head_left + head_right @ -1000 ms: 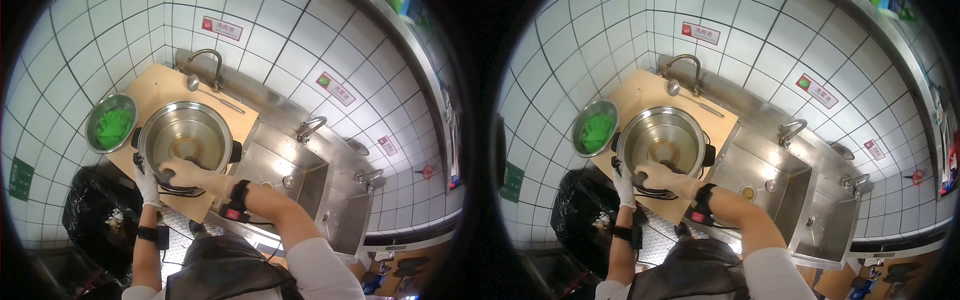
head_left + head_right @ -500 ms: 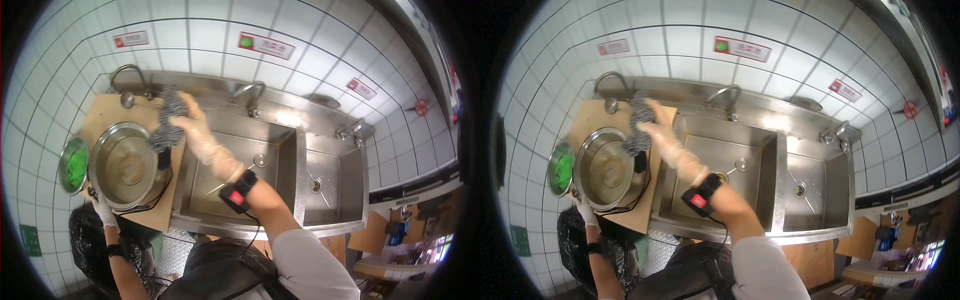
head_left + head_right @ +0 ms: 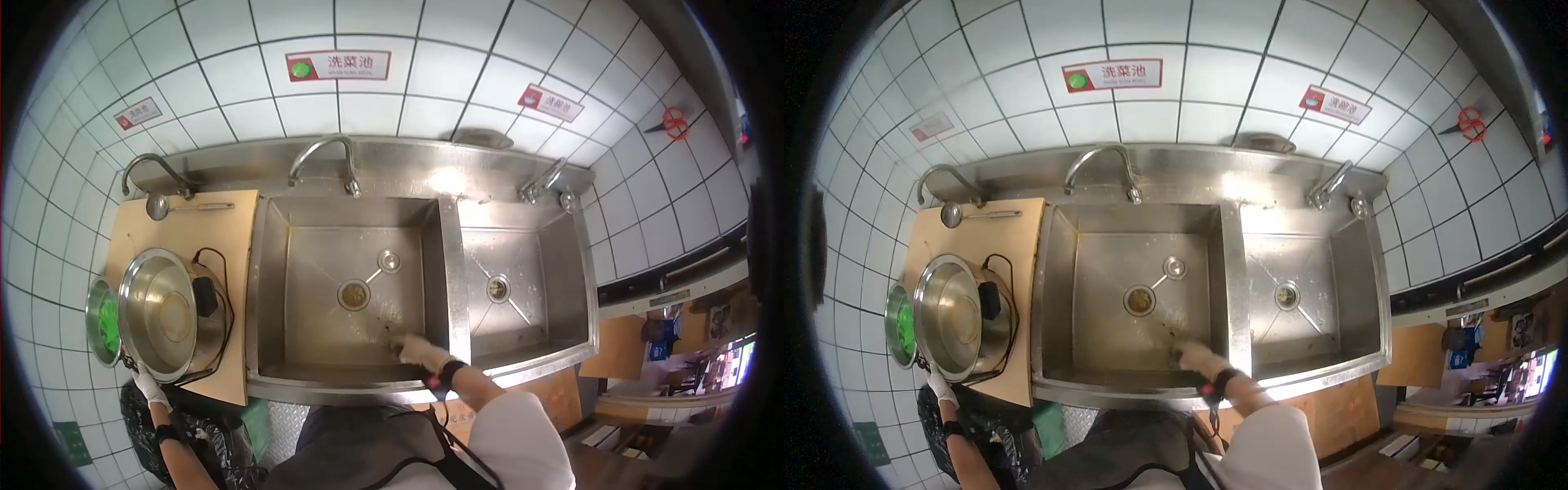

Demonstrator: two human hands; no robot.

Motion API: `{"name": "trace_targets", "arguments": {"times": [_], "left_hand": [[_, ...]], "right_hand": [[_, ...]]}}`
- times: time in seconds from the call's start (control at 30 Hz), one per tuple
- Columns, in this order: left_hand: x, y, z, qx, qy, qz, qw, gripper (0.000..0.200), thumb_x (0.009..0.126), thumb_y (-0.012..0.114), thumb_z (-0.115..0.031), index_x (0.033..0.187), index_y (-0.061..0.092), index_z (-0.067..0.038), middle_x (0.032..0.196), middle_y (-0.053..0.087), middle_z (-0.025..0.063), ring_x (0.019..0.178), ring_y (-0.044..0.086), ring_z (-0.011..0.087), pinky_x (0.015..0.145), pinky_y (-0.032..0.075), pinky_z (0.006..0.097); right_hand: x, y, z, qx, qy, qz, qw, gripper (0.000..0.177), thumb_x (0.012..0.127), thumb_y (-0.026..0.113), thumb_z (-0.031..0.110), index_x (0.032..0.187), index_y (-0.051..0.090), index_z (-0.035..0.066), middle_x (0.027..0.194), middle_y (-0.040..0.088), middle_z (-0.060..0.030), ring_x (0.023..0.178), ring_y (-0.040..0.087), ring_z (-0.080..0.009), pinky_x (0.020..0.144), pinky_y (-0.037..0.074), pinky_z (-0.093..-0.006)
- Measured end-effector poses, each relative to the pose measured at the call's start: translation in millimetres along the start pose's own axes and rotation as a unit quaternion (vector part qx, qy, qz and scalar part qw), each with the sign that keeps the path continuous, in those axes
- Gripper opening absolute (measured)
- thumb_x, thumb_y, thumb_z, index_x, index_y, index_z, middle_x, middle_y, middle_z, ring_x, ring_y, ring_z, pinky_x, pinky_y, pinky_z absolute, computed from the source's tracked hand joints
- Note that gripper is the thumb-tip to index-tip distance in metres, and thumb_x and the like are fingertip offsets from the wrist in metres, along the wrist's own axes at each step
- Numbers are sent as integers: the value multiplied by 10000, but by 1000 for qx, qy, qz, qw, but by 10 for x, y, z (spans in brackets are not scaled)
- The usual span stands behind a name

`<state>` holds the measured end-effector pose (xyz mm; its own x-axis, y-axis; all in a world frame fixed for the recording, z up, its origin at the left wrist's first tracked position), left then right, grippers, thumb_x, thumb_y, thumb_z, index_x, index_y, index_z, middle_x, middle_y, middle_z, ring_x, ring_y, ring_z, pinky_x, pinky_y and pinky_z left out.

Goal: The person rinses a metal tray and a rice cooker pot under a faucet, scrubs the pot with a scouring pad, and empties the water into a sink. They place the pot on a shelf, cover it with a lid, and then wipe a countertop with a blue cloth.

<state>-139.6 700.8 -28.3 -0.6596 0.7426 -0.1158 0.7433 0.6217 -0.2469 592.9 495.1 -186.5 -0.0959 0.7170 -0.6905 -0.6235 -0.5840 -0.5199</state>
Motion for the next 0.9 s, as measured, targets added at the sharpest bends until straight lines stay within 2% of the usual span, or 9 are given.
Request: {"name": "trace_targets", "arguments": {"times": [0.1, 0.13, 0.2, 0.33, 0.47, 0.6, 0.7, 0.8, 0.9], "left_hand": [[88, -32, 18, 24, -16, -2, 1000, 457, 958, 531, -273, 1322, 435, -15, 1174, 587, 114, 995, 589, 217, 826, 502, 333], [62, 0, -12, 24, -17, -3, 1000, 457, 958, 531, -273, 1322, 435, -15, 1174, 587, 114, 995, 589, 217, 826, 502, 333], [-39, -10, -110, 68, -8, 5, 998, 447, 958, 531, -280, 1310, 451, -16, 1159, 596, 109, 999, 587, 218, 832, 496, 329], [-1, -25, -88, 30, -11, 25, 999, 465, 954, 538, -275, 1326, 443, -13, 1203, 580, 117, 1034, 580, 229, 862, 484, 339], [177, -184, 62, 50, 9, 29, 998, 533, 942, 549, -265, 1375, 391, 2, 1304, 523, 126, 1136, 528, 239, 960, 425, 351], [-293, 67, -321, 43, 28, 23, 998, 545, 933, 564, -264, 1373, 394, 8, 1319, 511, 125, 1149, 517, 230, 977, 407, 334], [-285, 41, -267, 58, 21, 16, 998, 523, 938, 552, -269, 1356, 405, 10, 1291, 528, 118, 1124, 519, 219, 969, 406, 337], [-385, 94, -286, 57, 2, 7, 998, 467, 958, 517, -270, 1323, 434, 9, 1240, 555, 100, 1097, 523, 207, 964, 400, 326], [-576, 204, -444, 42, 3, -17, 999, 477, 953, 526, -259, 1320, 427, 30, 1215, 565, 105, 1075, 528, 190, 934, 418, 310]], "right_hand": [[-92, -1017, 164, 110, -31, -201, 973, 501, 692, 663, 147, 1184, 605, 219, 1209, 566, -159, 1090, 569, -344, 951, 472, -372], [-245, -1444, 321, 145, -79, -283, 945, 412, 661, 644, 28, 1057, 627, 140, 1152, 589, -128, 1104, 556, -320, 945, 459, -351], [-455, -2219, 501, 107, -172, -386, 900, 482, 631, 645, -17, 1088, 572, 120, 1185, 539, -156, 1122, 525, -333, 955, 447, -368], [-567, -3322, 638, -124, -149, -509, 839, 641, 628, 657, -10, 1218, 465, 152, 1274, 471, -161, 1148, 479, -377, 984, 410, -441], [119, -3699, 186, -202, 38, -377, 903, 715, 656, 756, 147, 1300, 462, 243, 1494, 256, -151, 1330, 299, -429, 1076, 304, -526], [589, -3749, -380, -116, 0, -351, 929, 542, 673, 770, 230, 1192, 612, 237, 1531, 194, -162, 1397, 189, -409, 1112, 243, -525], [355, -3727, 81, -130, 40, -364, 922, 437, 714, 723, 216, 1141, 634, 207, 1493, 285, -168, 1363, 237, -439, 1099, 250, -534], [251, -3463, 611, -242, 28, -513, 823, 343, 750, 661, 180, 1091, 634, 179, 1403, 416, -159, 1271, 380, -428, 1039, 344, -501], [413, -2795, 1266, -87, -182, -454, 868, 258, 771, 606, 166, 1028, 629, 155, 1203, 558, -174, 1071, 551, -384, 882, 474, -438]]}}
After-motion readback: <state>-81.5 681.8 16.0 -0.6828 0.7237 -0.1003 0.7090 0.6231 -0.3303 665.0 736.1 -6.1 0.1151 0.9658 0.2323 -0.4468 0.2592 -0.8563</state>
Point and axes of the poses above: each hand's wrist, its own x-axis towards the middle knuckle, its own y-axis out of the palm, z = x × y, the point moved 5 cm from there along x, towards the middle knuckle
